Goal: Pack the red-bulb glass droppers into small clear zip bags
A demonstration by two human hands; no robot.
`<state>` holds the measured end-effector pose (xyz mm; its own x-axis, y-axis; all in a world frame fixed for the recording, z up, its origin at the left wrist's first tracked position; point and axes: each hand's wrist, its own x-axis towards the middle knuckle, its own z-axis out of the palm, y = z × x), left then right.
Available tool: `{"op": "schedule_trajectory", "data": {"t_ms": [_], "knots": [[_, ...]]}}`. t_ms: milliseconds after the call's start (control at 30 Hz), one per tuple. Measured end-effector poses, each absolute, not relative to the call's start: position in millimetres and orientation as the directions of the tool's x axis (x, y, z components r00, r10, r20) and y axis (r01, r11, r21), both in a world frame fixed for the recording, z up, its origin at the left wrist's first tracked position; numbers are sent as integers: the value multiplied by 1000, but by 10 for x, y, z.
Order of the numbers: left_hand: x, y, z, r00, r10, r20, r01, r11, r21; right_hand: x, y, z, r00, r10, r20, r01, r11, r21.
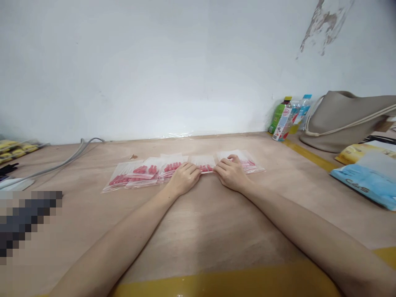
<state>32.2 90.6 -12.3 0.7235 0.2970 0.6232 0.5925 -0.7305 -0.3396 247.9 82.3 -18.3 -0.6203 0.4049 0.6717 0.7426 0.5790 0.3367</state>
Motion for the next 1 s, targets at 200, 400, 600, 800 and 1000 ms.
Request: {"op": "schedule_trajectory", "data": {"t_ms": [200, 400, 600, 800, 1000], "knots": [[277, 943, -143, 717, 351, 603, 642, -669, -374, 2479, 869, -199, -559, 462, 689, 803, 509, 310], [274, 899, -118, 730, 385, 564, 640, -675, -368, 2575, 834, -175, -508, 526, 682, 812, 556, 176], [297, 950, -147, 783, 383, 490, 575, -746, -336, 2830, 722, -138, -447, 651, 613, 865, 490, 110], [261, 959, -159, 719, 459, 522, 653, -702, -283, 2829, 760, -174, -470, 694, 545, 846, 530, 54], [317, 884, -124, 707, 415, 573, 645, -711, -281, 2643, 770, -175, -604, 630, 488, 715, 699, -18]]}}
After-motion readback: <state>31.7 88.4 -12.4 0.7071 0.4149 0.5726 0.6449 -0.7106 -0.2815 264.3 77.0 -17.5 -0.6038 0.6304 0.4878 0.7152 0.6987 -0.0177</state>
